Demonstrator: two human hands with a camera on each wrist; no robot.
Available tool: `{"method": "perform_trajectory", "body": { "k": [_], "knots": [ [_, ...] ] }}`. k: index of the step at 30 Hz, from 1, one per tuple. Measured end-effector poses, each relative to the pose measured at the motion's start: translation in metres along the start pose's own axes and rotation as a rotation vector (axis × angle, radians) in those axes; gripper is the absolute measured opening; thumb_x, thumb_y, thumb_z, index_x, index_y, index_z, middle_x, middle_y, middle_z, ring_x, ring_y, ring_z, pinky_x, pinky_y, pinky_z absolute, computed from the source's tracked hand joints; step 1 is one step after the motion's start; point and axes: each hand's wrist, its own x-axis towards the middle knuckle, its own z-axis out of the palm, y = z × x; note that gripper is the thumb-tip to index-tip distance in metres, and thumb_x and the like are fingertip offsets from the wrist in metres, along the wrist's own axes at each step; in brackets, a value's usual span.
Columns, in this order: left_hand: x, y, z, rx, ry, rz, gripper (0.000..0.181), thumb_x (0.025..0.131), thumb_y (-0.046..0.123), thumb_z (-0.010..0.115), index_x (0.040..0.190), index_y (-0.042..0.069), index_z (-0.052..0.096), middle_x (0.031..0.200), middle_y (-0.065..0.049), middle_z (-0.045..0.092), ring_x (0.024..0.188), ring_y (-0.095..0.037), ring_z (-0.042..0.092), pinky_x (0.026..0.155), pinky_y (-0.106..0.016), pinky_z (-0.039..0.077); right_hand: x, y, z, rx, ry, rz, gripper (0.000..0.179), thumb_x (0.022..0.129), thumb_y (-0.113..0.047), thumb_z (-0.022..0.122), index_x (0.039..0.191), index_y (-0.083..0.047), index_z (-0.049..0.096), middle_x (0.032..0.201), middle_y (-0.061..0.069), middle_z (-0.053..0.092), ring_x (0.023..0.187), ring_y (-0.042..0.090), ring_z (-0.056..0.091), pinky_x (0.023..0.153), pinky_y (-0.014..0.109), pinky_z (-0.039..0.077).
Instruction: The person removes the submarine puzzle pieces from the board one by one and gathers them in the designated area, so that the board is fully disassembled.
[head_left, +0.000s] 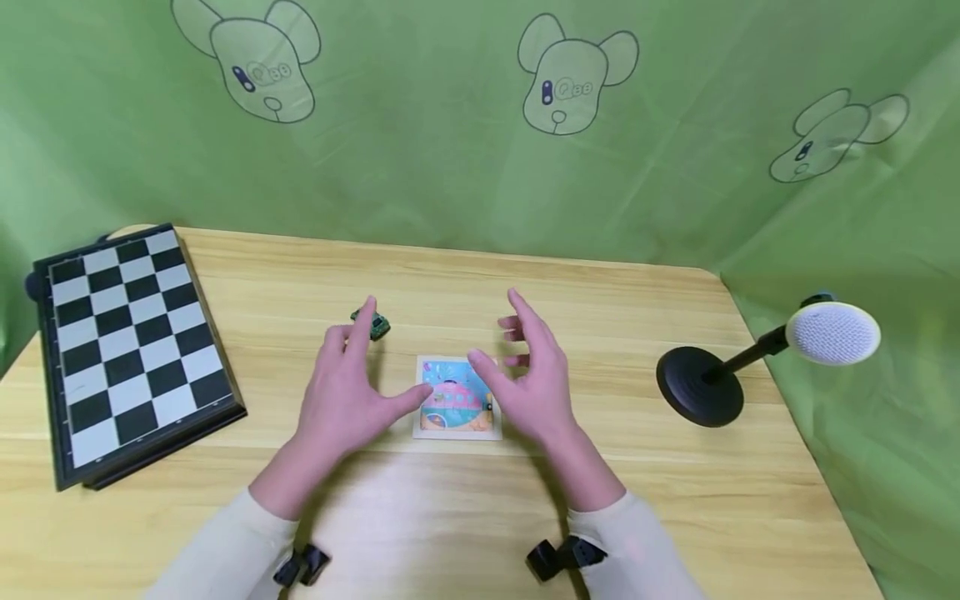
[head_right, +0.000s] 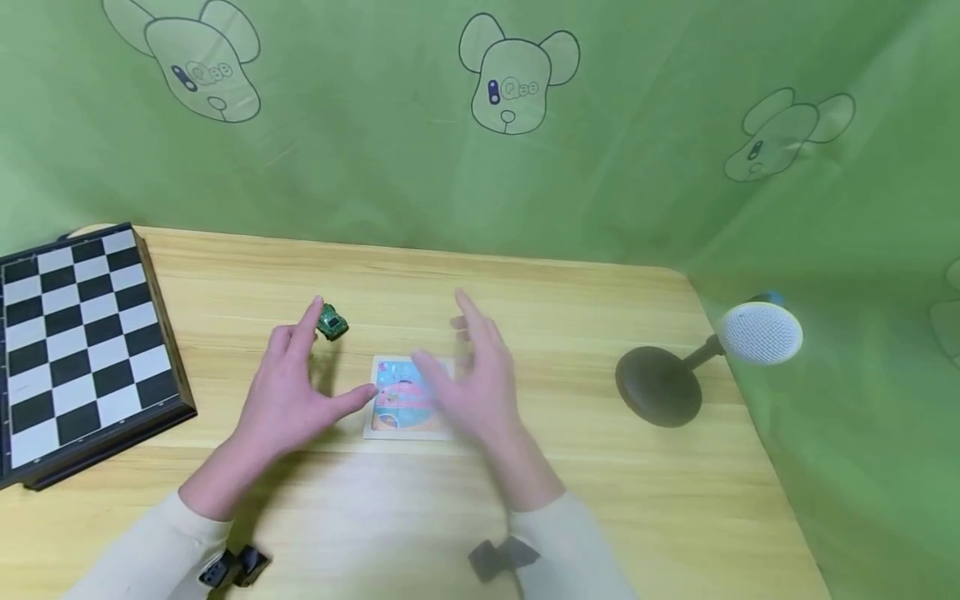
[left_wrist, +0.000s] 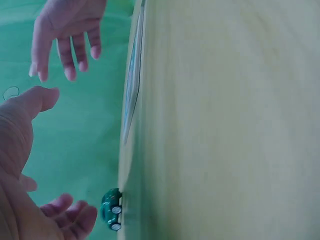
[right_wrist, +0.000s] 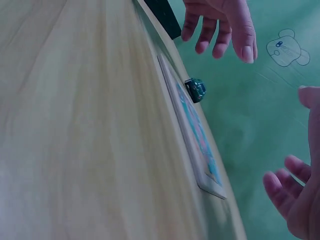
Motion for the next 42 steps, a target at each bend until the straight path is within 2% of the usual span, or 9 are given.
{"method": "perform_trajectory", "body": {
  "k": [7, 16, 21, 25, 28, 31, 35, 38, 42],
  "knots": [
    [0.004, 0.002, 0.015, -0.117, -0.131, -0.039, 0.126, 0.066, 0.051, 0.089, 0.162, 0.016, 0.015, 0.104, -0.013, 0.052, 0.084, -0.024, 0.050, 0.065, -0.038, 0.045, 0.003, 0.002, 0.010, 0.094, -0.155, 0.217, 0.073, 0.086, -0.024, 0.082, 0.149, -0.026, 0.046, 0.095, 0.006, 0.065, 0.074, 0.022, 0.064, 0.064, 0.032, 0.054],
    [0.004, 0.005, 0.034, -0.196, -0.279, -0.104, 0.123, 0.066, 0.039, 0.094, 0.160, 0.009, 0.020, 0.065, -0.001, 0.056, 0.056, -0.016, 0.053, 0.052, -0.033, 0.044, 0.006, 0.012, 0.022, 0.006, -0.341, 0.258, 0.066, 0.081, -0.021, 0.085, 0.141, -0.014, 0.057, 0.079, 0.004, 0.061, 0.060, 0.017, 0.053, 0.051, 0.027, 0.046],
    [0.002, 0.005, 0.040, -0.202, -0.311, -0.122, 0.120, 0.065, 0.039, 0.094, 0.159, 0.009, 0.026, 0.064, -0.003, 0.056, 0.057, -0.018, 0.053, 0.057, -0.035, 0.046, 0.006, 0.016, 0.029, -0.043, -0.404, 0.236, 0.059, 0.077, -0.023, 0.088, 0.131, -0.014, 0.065, 0.071, 0.002, 0.057, 0.058, 0.015, 0.051, 0.052, 0.028, 0.044],
    [0.001, 0.004, 0.043, -0.184, -0.309, -0.111, 0.115, 0.064, 0.039, 0.094, 0.157, 0.009, 0.033, 0.100, -0.012, 0.069, 0.081, -0.021, 0.061, 0.077, -0.039, 0.051, 0.007, 0.016, 0.034, -0.081, -0.431, 0.233, 0.052, 0.076, -0.026, 0.089, 0.123, -0.015, 0.069, 0.067, 0.000, 0.055, 0.057, 0.015, 0.049, 0.052, 0.028, 0.042],
    [0.000, 0.003, 0.043, -0.169, -0.309, -0.104, 0.113, 0.064, 0.038, 0.094, 0.156, 0.008, 0.036, 0.132, -0.015, 0.060, 0.105, -0.025, 0.060, 0.092, -0.043, 0.048, 0.007, 0.014, 0.035, -0.114, -0.449, 0.236, 0.050, 0.076, -0.026, 0.090, 0.120, -0.014, 0.071, 0.065, 0.000, 0.054, 0.056, 0.014, 0.048, 0.052, 0.028, 0.041],
    [0.000, 0.003, 0.042, -0.163, -0.323, -0.120, 0.111, 0.065, 0.037, 0.094, 0.155, 0.006, 0.037, 0.137, -0.017, 0.057, 0.117, -0.029, 0.056, 0.096, -0.045, 0.046, 0.008, 0.012, 0.035, -0.139, -0.462, 0.233, 0.048, 0.076, -0.025, 0.089, 0.119, -0.014, 0.071, 0.064, -0.001, 0.053, 0.055, 0.013, 0.048, 0.051, 0.028, 0.040],
    [0.001, 0.001, 0.043, -0.162, -0.334, -0.136, 0.105, 0.067, 0.034, 0.093, 0.153, 0.006, 0.041, 0.139, -0.016, 0.056, 0.122, -0.030, 0.054, 0.098, -0.047, 0.045, 0.009, 0.011, 0.036, -0.173, -0.477, 0.234, 0.045, 0.076, -0.025, 0.090, 0.116, -0.015, 0.072, 0.064, -0.001, 0.053, 0.055, 0.013, 0.048, 0.051, 0.028, 0.040],
    [0.002, 0.000, 0.043, -0.156, -0.331, -0.132, 0.102, 0.067, 0.032, 0.094, 0.152, 0.006, 0.043, 0.133, -0.015, 0.060, 0.113, -0.027, 0.058, 0.094, -0.044, 0.047, 0.010, 0.011, 0.036, -0.194, -0.491, 0.244, 0.046, 0.076, -0.026, 0.089, 0.117, -0.015, 0.073, 0.064, -0.001, 0.053, 0.055, 0.014, 0.048, 0.052, 0.028, 0.040],
    [0.002, 0.000, 0.043, -0.162, -0.346, -0.146, 0.103, 0.067, 0.031, 0.094, 0.153, 0.008, 0.042, 0.086, -0.011, 0.066, 0.075, -0.021, 0.056, 0.073, -0.038, 0.049, 0.012, 0.008, 0.035, -0.225, -0.522, 0.250, 0.047, 0.077, -0.027, 0.089, 0.120, -0.016, 0.072, 0.064, 0.000, 0.052, 0.057, 0.015, 0.049, 0.052, 0.029, 0.040]
  ]
}}
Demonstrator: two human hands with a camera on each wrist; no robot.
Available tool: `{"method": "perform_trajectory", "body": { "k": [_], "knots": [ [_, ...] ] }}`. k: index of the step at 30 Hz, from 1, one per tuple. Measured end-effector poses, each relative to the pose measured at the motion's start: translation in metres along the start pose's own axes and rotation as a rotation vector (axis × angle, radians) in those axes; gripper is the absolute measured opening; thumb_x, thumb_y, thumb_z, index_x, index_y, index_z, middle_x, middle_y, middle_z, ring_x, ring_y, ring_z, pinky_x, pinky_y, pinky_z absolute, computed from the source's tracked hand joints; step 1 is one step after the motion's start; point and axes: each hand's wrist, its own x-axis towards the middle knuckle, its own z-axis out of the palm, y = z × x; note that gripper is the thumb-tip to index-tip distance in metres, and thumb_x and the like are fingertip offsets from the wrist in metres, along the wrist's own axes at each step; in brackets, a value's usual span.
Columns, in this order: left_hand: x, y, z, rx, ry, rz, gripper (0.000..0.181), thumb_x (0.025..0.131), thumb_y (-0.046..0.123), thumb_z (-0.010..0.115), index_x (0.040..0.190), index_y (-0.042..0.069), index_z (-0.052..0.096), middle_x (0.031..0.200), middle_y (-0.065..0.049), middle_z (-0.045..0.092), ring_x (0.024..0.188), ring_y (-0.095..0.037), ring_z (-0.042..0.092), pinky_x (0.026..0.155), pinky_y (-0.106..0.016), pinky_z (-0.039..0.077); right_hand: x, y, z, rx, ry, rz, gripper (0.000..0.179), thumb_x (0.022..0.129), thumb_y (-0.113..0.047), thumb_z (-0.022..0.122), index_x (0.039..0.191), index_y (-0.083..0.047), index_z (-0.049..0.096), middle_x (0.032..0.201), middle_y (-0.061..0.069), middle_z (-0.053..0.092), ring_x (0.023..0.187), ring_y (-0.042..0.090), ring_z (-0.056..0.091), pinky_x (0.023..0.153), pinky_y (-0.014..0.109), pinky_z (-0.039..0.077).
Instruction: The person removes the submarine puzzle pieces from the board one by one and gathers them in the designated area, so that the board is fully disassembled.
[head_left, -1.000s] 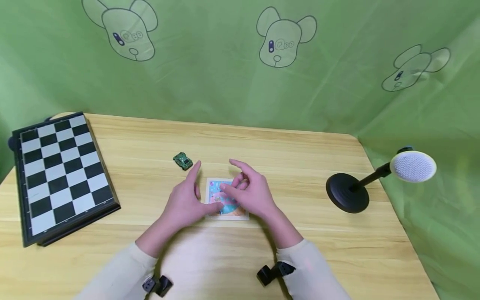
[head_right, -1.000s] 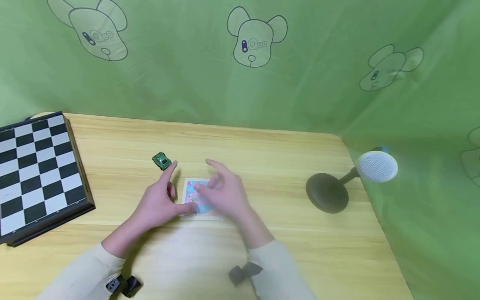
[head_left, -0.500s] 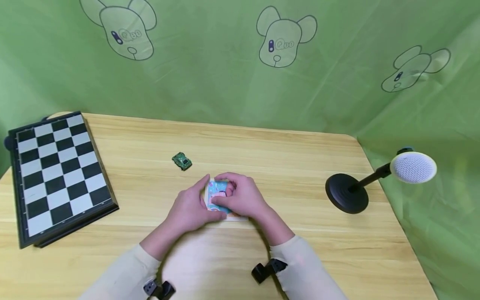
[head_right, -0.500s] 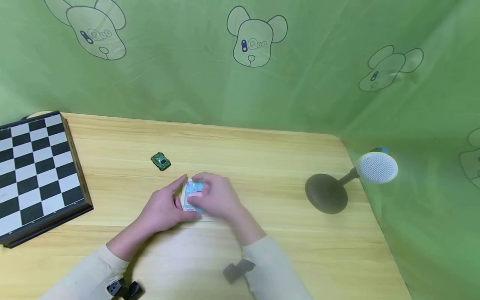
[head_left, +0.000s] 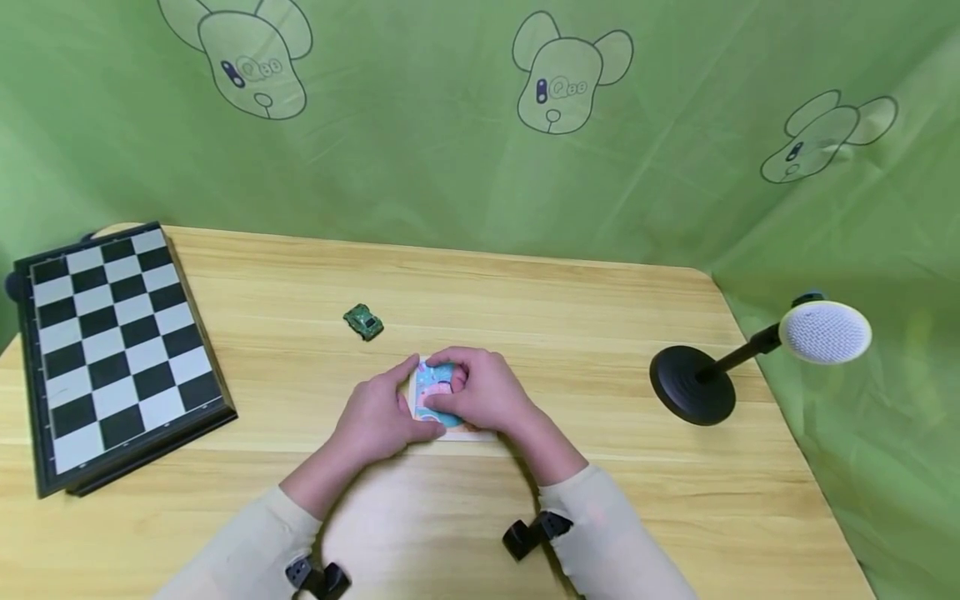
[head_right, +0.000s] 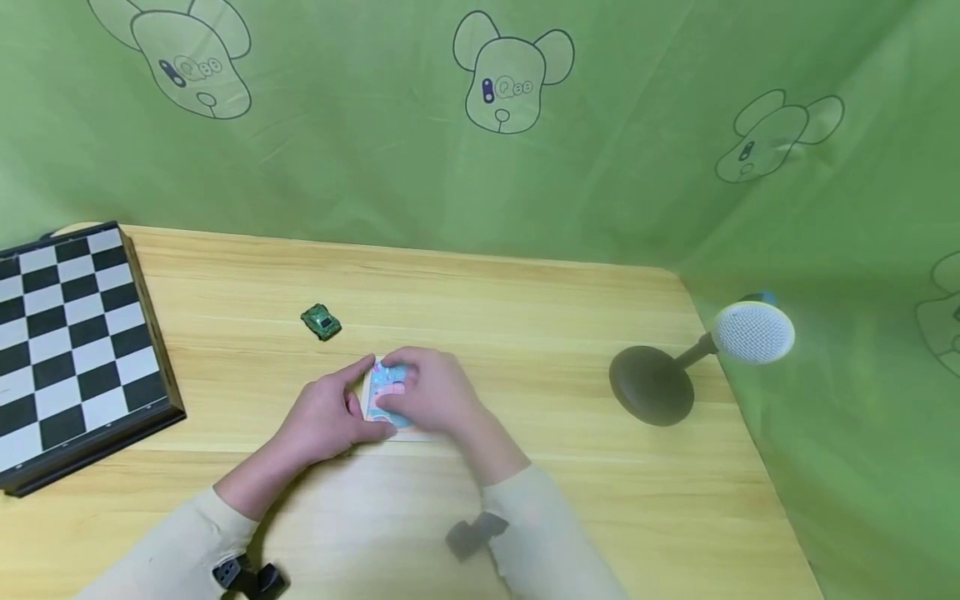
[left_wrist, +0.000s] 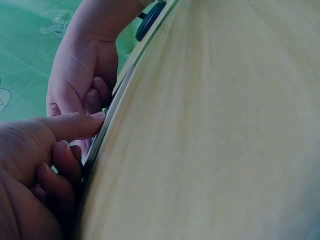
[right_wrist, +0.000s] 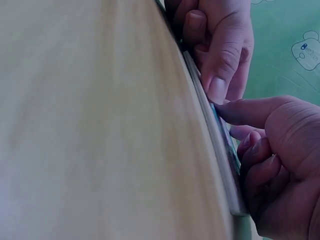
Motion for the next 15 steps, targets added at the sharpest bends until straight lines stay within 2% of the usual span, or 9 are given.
{"method": "perform_trajectory", "body": {
  "k": [2, 4, 11, 15],
  "knots": [
    [0.0006, -0.0006, 0.0000, -0.015, -0.011, -0.011, 0.104, 0.067, 0.030, 0.094, 0.154, 0.009, 0.040, 0.067, -0.006, 0.055, 0.061, -0.020, 0.048, 0.061, -0.035, 0.044, 0.0011, -0.0012, -0.0011, -0.014, -0.017, 0.009, 0.047, 0.077, -0.026, 0.088, 0.120, -0.016, 0.071, 0.063, 0.000, 0.052, 0.056, 0.016, 0.049, 0.051, 0.028, 0.039],
    [0.0012, -0.0015, 0.0002, -0.031, -0.020, -0.020, 0.105, 0.068, 0.029, 0.094, 0.154, 0.010, 0.039, 0.060, -0.004, 0.048, 0.055, -0.020, 0.044, 0.053, -0.034, 0.039, 0.0028, -0.0021, -0.0015, -0.018, -0.032, 0.015, 0.046, 0.078, -0.025, 0.088, 0.120, -0.016, 0.071, 0.061, 0.001, 0.051, 0.054, 0.016, 0.049, 0.049, 0.028, 0.039],
    [0.0008, -0.0029, 0.0001, -0.063, -0.034, -0.039, 0.106, 0.067, 0.027, 0.094, 0.155, 0.012, 0.038, 0.059, -0.005, 0.052, 0.051, -0.019, 0.049, 0.048, -0.033, 0.039, 0.0074, -0.0040, 0.0013, -0.009, -0.002, 0.023, 0.036, 0.080, -0.024, 0.085, 0.113, -0.018, 0.074, 0.064, 0.000, 0.053, 0.062, 0.017, 0.051, 0.052, 0.030, 0.041],
    [0.0005, -0.0032, 0.0001, -0.064, -0.031, -0.036, 0.108, 0.067, 0.027, 0.094, 0.156, 0.009, 0.036, 0.060, -0.004, 0.053, 0.052, -0.019, 0.050, 0.048, -0.033, 0.040, 0.0067, -0.0031, 0.0037, 0.054, 0.017, 0.047, 0.034, 0.078, -0.020, 0.086, 0.110, -0.018, 0.073, 0.062, 0.001, 0.051, 0.056, 0.015, 0.048, 0.049, 0.028, 0.038]
  ]
}}
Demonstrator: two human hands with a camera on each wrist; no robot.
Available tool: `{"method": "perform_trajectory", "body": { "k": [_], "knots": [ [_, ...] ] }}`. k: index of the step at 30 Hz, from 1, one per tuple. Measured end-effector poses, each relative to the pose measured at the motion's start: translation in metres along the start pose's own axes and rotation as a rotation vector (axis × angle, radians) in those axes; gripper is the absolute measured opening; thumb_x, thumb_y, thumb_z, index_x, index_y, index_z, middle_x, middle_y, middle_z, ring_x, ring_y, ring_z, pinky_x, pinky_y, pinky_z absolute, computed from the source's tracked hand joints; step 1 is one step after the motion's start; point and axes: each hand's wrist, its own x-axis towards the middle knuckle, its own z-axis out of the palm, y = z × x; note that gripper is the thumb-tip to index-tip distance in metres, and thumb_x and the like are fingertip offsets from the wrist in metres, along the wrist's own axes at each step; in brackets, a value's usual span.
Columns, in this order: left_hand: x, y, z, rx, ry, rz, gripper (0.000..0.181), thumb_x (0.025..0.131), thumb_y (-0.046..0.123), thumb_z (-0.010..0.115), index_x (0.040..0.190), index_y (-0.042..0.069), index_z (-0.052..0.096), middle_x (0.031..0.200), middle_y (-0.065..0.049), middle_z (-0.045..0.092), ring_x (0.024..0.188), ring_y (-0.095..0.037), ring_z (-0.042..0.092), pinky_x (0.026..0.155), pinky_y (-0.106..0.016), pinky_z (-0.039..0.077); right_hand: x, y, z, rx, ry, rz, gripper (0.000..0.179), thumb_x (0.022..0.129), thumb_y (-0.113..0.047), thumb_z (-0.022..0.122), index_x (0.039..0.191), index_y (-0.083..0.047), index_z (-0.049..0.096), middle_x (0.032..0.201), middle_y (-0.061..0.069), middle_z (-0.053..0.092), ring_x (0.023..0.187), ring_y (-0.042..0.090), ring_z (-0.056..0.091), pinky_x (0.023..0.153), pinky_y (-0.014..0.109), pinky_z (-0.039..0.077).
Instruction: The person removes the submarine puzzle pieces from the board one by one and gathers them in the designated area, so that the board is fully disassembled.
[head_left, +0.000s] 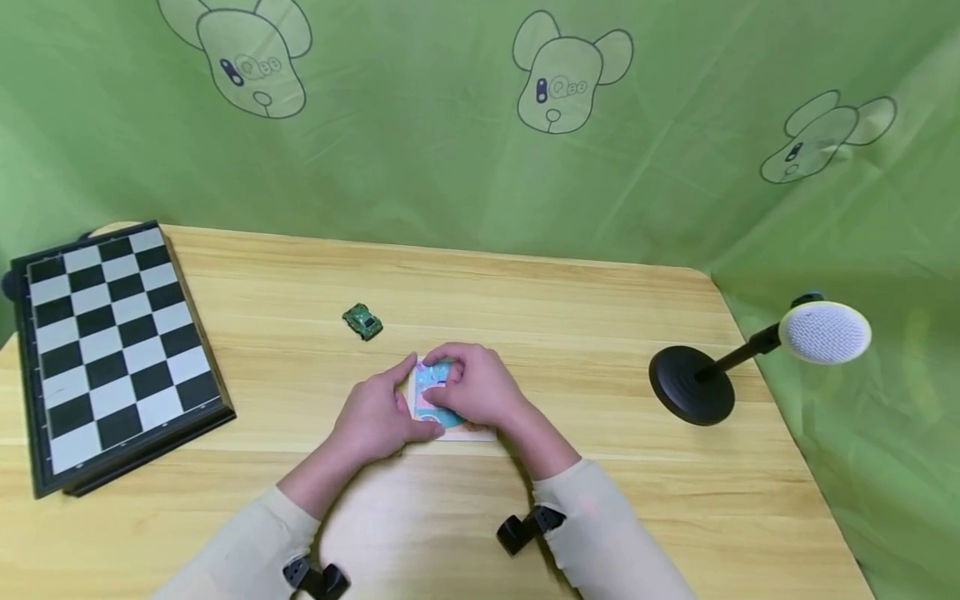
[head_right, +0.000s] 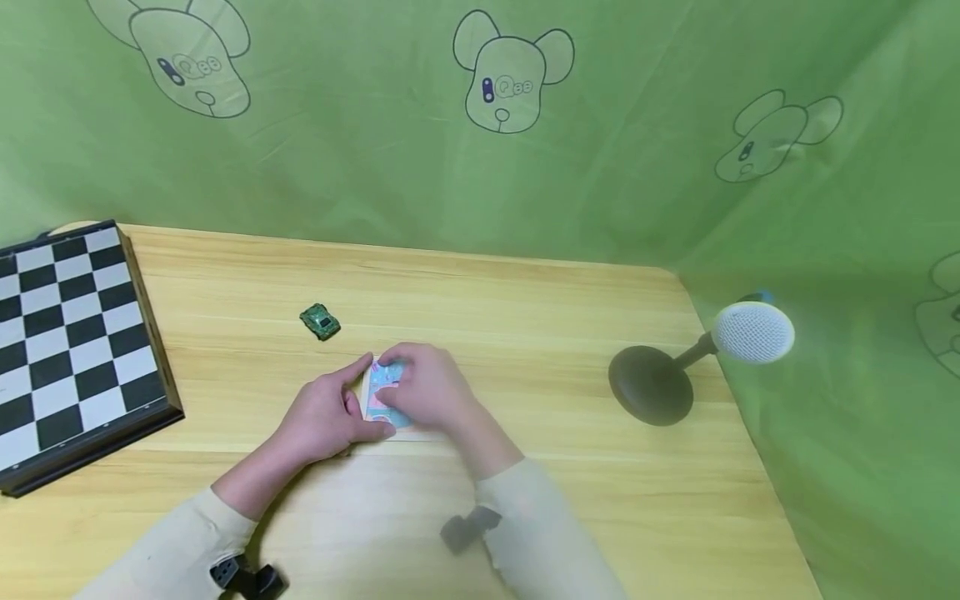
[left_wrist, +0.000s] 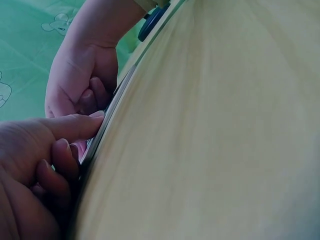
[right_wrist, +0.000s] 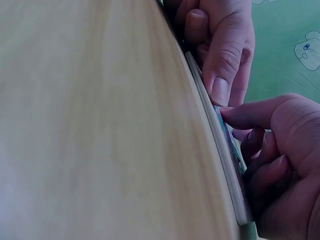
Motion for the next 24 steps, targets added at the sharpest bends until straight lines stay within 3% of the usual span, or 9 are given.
{"method": "perform_trajectory", "body": {
  "k": [8, 24],
  "knots": [
    [-0.0019, -0.0010, -0.0006, 0.004, 0.011, 0.023, 0.108, 0.068, 0.026, 0.094, 0.155, 0.004, 0.033, 0.062, -0.003, 0.056, 0.052, -0.018, 0.052, 0.049, -0.034, 0.041, -0.0012, -0.0042, -0.0011, 0.091, -0.018, 0.020, 0.037, 0.078, -0.010, 0.085, 0.112, -0.012, 0.070, 0.062, 0.001, 0.050, 0.051, 0.012, 0.045, 0.047, 0.025, 0.035],
    [-0.0003, -0.0022, 0.0007, -0.008, 0.009, 0.017, 0.107, 0.069, 0.027, 0.093, 0.156, 0.006, 0.034, 0.061, -0.004, 0.053, 0.051, -0.019, 0.050, 0.046, -0.033, 0.038, 0.0003, -0.0036, -0.0004, 0.172, -0.038, 0.063, 0.039, 0.080, -0.002, 0.083, 0.113, -0.012, 0.065, 0.062, 0.001, 0.046, 0.050, 0.013, 0.042, 0.046, 0.025, 0.034]
  ]
}}
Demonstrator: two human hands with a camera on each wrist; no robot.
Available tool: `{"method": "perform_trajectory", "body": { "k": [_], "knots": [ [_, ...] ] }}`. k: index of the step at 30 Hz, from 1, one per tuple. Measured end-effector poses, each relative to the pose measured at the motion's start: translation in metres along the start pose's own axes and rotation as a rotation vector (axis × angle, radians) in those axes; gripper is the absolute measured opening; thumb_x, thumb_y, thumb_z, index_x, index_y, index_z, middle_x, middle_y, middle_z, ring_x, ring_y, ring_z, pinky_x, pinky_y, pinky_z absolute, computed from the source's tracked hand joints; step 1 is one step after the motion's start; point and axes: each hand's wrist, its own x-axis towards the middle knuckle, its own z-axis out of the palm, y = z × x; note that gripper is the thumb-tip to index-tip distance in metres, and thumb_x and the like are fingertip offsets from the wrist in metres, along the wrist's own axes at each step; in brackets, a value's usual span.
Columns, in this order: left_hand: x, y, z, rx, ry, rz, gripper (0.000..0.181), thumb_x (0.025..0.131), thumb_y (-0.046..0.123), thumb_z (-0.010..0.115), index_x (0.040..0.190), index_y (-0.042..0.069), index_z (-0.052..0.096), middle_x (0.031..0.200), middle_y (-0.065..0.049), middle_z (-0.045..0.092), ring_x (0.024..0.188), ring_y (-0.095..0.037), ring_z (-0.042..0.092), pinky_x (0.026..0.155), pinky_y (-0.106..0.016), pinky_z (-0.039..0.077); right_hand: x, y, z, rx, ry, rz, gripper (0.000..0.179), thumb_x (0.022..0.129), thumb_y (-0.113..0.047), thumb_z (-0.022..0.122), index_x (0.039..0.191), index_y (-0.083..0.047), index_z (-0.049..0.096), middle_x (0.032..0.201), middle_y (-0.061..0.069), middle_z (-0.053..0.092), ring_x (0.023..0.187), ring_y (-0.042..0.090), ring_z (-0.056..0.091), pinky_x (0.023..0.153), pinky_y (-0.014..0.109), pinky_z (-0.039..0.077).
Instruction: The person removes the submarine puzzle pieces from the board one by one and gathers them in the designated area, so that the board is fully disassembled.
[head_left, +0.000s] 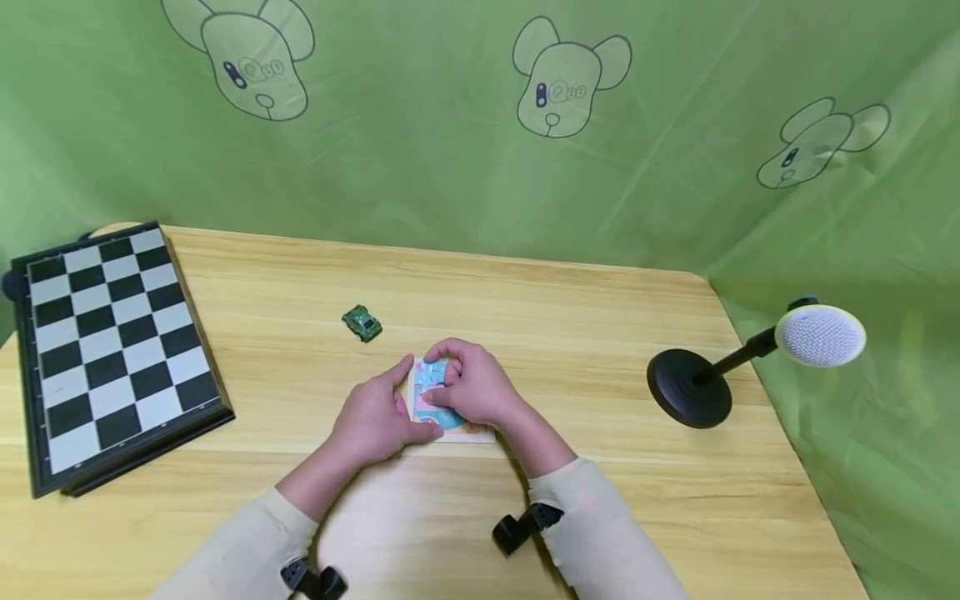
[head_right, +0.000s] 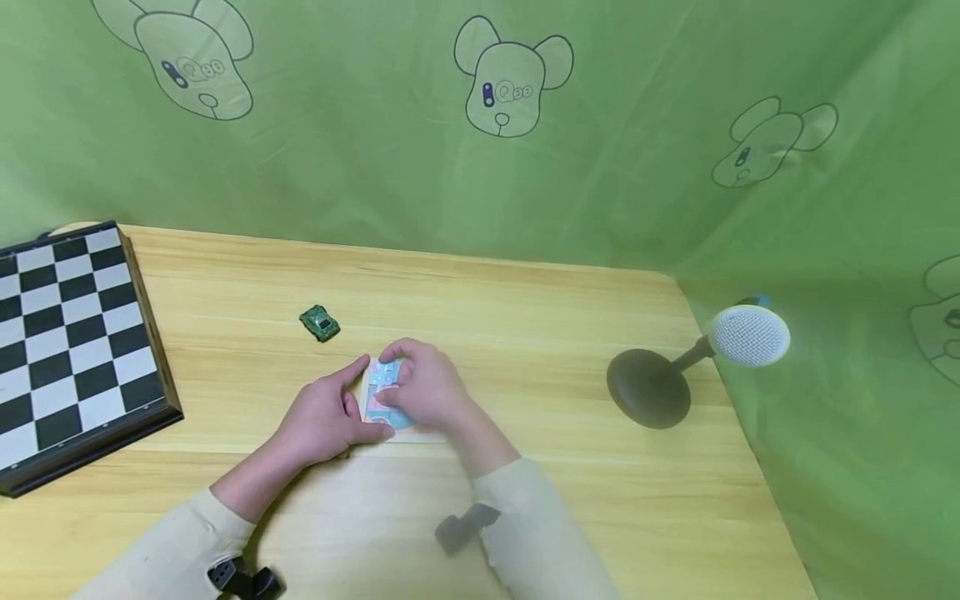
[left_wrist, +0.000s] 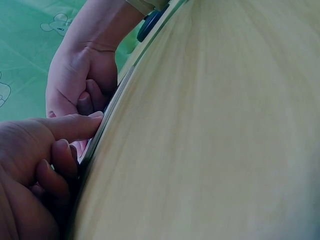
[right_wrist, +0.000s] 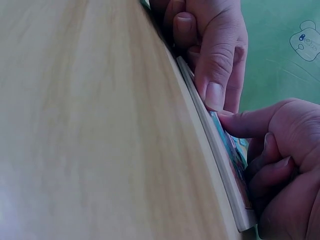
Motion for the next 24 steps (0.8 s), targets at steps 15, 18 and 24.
{"method": "perform_trajectory", "body": {
  "k": [15, 18, 24],
  "knots": [
    [0.0005, 0.0020, 0.0000, 0.022, 0.002, -0.015, 0.107, 0.068, 0.029, 0.093, 0.156, 0.008, 0.035, 0.059, -0.004, 0.052, 0.051, -0.019, 0.048, 0.047, -0.032, 0.037, -0.0030, 0.0023, 0.0003, -0.068, 0.073, 0.011, 0.043, 0.076, -0.013, 0.089, 0.111, -0.015, 0.065, 0.064, 0.001, 0.048, 0.055, 0.014, 0.044, 0.051, 0.028, 0.036],
    [0.0003, 0.0021, 0.0000, 0.028, 0.004, -0.013, 0.108, 0.068, 0.029, 0.094, 0.156, 0.007, 0.035, 0.060, -0.004, 0.052, 0.052, -0.019, 0.049, 0.048, -0.033, 0.038, -0.0027, 0.0031, 0.0006, -0.082, 0.074, 0.012, 0.042, 0.076, -0.015, 0.089, 0.112, -0.015, 0.066, 0.064, 0.001, 0.048, 0.055, 0.014, 0.044, 0.052, 0.028, 0.036],
    [-0.0005, 0.0021, 0.0000, 0.032, 0.012, -0.003, 0.108, 0.067, 0.028, 0.094, 0.155, 0.005, 0.036, 0.061, -0.004, 0.052, 0.053, -0.019, 0.049, 0.049, -0.033, 0.039, -0.0014, 0.0063, 0.0014, -0.097, 0.076, 0.000, 0.032, 0.076, -0.016, 0.089, 0.100, -0.015, 0.067, 0.062, 0.000, 0.047, 0.054, 0.013, 0.043, 0.051, 0.028, 0.035]
  ]
}}
